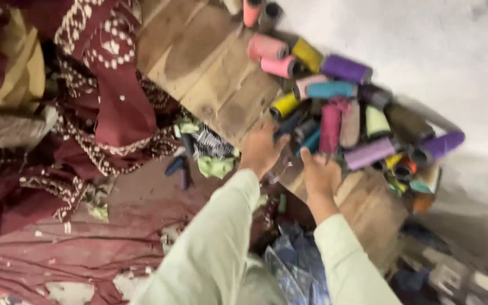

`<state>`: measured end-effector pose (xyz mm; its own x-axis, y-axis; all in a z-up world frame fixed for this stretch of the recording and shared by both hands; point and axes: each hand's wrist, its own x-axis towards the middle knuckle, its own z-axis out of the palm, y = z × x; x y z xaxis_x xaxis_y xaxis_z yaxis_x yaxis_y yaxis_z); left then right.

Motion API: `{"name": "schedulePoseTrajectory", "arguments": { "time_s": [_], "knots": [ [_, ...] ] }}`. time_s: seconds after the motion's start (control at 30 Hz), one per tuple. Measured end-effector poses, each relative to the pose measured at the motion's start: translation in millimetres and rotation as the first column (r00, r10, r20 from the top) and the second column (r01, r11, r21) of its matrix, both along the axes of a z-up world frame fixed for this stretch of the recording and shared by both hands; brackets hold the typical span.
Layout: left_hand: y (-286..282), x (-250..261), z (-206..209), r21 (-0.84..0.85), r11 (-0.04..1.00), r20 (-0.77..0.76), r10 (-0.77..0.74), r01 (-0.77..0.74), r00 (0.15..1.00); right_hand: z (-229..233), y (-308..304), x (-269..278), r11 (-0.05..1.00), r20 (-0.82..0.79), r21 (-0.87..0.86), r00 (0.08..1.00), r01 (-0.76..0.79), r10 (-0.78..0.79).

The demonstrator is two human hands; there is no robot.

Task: Organizing and arranging various colored thread spools from a pile onto a wooden shelf.

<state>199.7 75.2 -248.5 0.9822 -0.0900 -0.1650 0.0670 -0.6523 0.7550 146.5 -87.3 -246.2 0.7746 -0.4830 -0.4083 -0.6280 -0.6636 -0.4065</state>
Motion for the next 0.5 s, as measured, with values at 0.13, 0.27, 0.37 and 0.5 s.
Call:
{"name": "schedulePoseTrajectory", "arguments": {
  "time_s": [0.13, 0.27, 0.37, 0.5],
  "knots": [
    [19, -11, 26, 0.007, 1.0, -0.378, -0.024, 0.028, 0.926, -13, 23, -21, 0.923, -0.034, 0.059, 0.924, 0.381, -0.38],
    [14, 12, 41, 0.102, 0.974, -0.359, -0.152, 0.201, 0.921, -40, 22, -8, 0.827, 0.016, 0.245, 0.851, 0.506, -0.525],
    [6, 11, -4, 0.204, 0.947, -0.338, -0.168, 0.246, 0.926, 2, 40, -17, 0.698, -0.081, 0.418, 0.789, 0.582, -0.609],
    [26, -1, 48, 0.099, 0.989, -0.487, -0.05, 0.112, 0.872, 41, 54, -25, 0.624, -0.072, 0.513, 0.755, 0.589, -0.652]
  ]
}}
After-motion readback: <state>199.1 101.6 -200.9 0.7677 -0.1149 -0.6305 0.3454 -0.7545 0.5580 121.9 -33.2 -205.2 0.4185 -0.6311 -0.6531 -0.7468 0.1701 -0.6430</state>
